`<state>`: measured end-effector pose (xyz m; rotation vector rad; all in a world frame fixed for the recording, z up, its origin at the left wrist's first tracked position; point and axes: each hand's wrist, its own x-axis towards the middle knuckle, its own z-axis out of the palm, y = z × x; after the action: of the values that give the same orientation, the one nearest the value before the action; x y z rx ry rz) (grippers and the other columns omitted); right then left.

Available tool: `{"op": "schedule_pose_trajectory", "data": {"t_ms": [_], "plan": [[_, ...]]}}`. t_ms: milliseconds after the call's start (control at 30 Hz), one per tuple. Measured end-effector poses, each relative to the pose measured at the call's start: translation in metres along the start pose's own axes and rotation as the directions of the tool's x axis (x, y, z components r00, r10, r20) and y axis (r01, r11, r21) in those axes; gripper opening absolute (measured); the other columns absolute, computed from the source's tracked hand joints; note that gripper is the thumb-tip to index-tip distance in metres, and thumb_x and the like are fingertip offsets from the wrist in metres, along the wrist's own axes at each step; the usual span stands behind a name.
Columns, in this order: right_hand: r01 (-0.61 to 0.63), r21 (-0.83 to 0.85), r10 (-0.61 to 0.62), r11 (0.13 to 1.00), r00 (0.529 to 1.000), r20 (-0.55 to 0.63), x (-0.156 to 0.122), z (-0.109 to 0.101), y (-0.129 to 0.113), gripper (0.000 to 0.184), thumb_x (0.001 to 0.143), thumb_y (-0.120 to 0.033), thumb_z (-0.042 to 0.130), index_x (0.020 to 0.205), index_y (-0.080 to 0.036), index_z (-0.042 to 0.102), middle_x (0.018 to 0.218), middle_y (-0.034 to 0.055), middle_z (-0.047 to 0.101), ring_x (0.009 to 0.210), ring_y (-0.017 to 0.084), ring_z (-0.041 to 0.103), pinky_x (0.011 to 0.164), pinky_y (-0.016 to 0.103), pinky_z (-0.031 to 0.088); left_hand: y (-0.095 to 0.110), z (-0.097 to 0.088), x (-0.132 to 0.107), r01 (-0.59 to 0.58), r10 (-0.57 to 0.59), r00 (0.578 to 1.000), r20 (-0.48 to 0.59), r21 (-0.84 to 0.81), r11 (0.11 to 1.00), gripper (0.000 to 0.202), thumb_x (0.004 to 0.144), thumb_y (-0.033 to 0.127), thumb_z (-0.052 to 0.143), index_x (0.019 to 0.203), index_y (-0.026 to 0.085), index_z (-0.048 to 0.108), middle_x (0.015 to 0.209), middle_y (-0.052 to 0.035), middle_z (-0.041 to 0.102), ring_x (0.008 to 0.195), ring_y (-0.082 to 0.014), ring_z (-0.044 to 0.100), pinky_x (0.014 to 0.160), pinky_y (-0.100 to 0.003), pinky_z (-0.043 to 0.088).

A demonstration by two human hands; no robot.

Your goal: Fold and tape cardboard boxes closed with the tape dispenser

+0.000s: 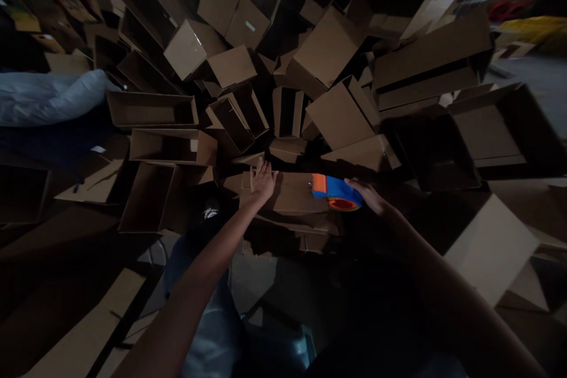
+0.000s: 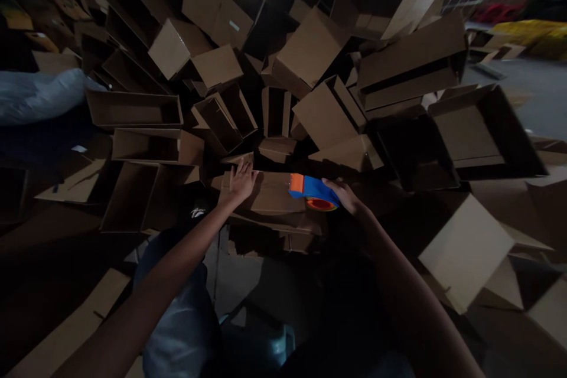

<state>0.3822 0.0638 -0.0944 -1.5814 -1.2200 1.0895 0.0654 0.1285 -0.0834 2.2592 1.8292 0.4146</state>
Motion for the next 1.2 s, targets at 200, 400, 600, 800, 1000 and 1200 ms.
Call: {"op": "schedule_pose_trajectory", "data": {"t_ms": [200,400,600,800,1000,1200], "plan": [[-0.039,0.017,0.04,0.999,0.999,-0.019,0.008,0.0,0.016,0.042,0.072,-0.064,0.068,0.09,-0.026,0.075,0.118,0.003,0.074,0.127,0.033,0.058,0.117,0.047,0.037,0.007,0.001,-0.002,0.034,-0.033,0.999,0.018,-0.074,0.997,0.049,0.102,0.036,0.029,0.138,0.017,0.057,0.147,-0.0122,0.054,0.15,-0.0271,0.027,0.123,-0.049,0.013],[-0.045,0.015,0.046,0.999,0.998,-0.046,0.007,0.004,0.02,0.054,0.074,-0.068,0.067,0.102,-0.023,0.075,0.126,0.006,0.071,0.131,0.032,0.056,0.12,0.047,0.031,0.007,0.0,-0.004,0.028,-0.027,0.999,0.023,-0.031,0.999,0.058,0.102,0.047,0.029,0.138,0.009,0.055,0.149,-0.0186,0.05,0.15,-0.0301,0.026,0.123,-0.049,0.013],[-0.022,0.006,0.023,1.0,0.996,-0.083,0.011,0.007,0.025,0.056,0.067,-0.075,0.068,0.097,-0.028,0.075,0.13,0.0028,0.069,0.137,0.032,0.05,0.121,0.049,0.028,0.015,0.012,-0.002,-0.02,0.02,1.0,-0.011,0.013,1.0,0.051,0.103,0.036,0.029,0.14,0.011,0.053,0.154,-0.0168,0.045,0.153,-0.0275,0.018,0.124,-0.052,0.011],[-0.063,-0.025,0.061,0.998,0.996,-0.07,0.01,0.006,0.029,0.057,0.07,-0.075,0.064,0.099,-0.027,0.074,0.13,0.0035,0.069,0.135,0.033,0.052,0.12,0.051,0.029,0.018,0.017,-0.001,-0.033,0.033,0.999,-0.017,-0.057,0.998,0.05,0.103,0.032,0.026,0.135,0.009,0.057,0.147,-0.017,0.054,0.151,-0.0276,0.025,0.124,-0.048,0.014],[-0.038,-0.073,0.031,0.997,0.995,-0.09,0.008,0.008,0.024,0.049,0.076,-0.07,0.062,0.094,-0.026,0.074,0.122,0.004,0.073,0.131,0.032,0.055,0.119,0.049,0.032,0.019,0.016,-0.004,-0.024,0.023,1.0,-0.021,-0.025,0.999,0.056,0.103,0.038,0.026,0.137,0.004,0.054,0.148,-0.0207,0.05,0.151,-0.0302,0.025,0.124,-0.049,0.015],[-0.12,-0.157,0.097,0.98,0.985,-0.144,0.006,0.01,0.018,0.043,0.084,-0.062,0.057,0.098,-0.025,0.074,0.125,0.0073,0.071,0.133,0.032,0.053,0.12,0.047,0.03,0.031,0.023,0.0,-0.029,0.029,0.999,-0.014,0.009,1.0,0.049,0.103,0.026,0.025,0.14,0.008,0.051,0.154,-0.0165,0.045,0.154,-0.0258,0.016,0.124,-0.051,0.013]]}}
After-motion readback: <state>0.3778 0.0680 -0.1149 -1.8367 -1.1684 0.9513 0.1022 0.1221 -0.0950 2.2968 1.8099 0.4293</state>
